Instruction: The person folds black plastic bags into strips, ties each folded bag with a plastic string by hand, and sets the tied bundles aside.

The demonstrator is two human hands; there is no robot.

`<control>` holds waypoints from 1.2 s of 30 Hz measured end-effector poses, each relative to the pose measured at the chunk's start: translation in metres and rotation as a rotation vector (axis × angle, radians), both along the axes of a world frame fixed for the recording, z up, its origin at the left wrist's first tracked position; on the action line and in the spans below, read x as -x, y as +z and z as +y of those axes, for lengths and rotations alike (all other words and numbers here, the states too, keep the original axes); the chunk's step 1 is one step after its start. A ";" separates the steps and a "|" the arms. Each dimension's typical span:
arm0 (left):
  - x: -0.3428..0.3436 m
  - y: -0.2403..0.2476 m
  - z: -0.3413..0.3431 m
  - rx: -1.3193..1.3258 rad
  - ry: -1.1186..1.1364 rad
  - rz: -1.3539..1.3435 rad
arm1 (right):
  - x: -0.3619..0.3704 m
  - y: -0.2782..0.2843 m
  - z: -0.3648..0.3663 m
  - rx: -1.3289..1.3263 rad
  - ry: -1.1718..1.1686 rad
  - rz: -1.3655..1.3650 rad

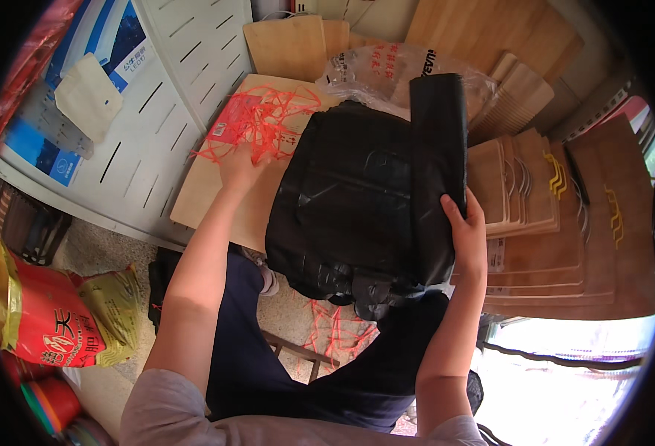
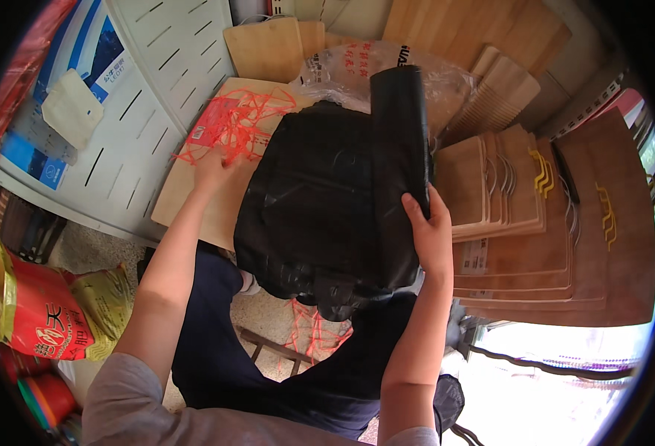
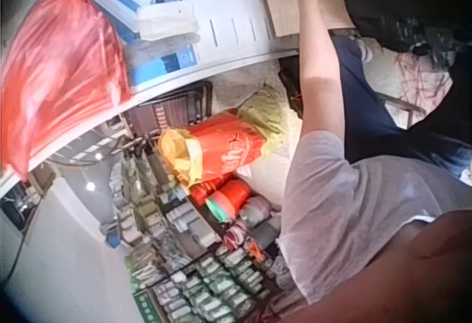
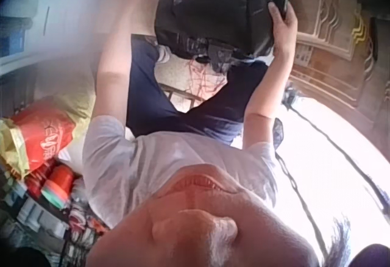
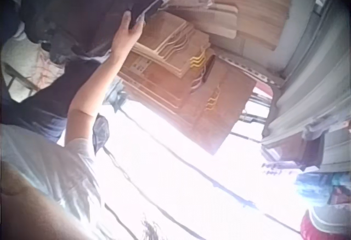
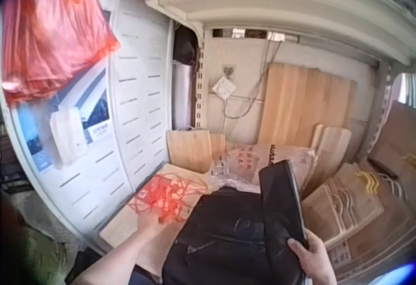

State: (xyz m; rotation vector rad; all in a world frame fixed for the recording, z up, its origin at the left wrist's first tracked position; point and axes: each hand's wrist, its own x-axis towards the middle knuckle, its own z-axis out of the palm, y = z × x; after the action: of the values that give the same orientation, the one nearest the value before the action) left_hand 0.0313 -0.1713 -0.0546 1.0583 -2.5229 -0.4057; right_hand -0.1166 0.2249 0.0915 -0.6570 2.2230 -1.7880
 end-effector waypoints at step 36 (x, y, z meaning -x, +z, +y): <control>-0.015 0.195 0.109 -0.967 -0.587 1.045 | 0.022 -0.012 0.014 0.611 -0.029 -0.590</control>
State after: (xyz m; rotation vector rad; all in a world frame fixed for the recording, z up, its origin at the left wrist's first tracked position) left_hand 0.0462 -0.0628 0.1403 0.1177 -1.5296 -1.8661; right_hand -0.1389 0.2385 0.0795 -0.1385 1.3160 -2.3069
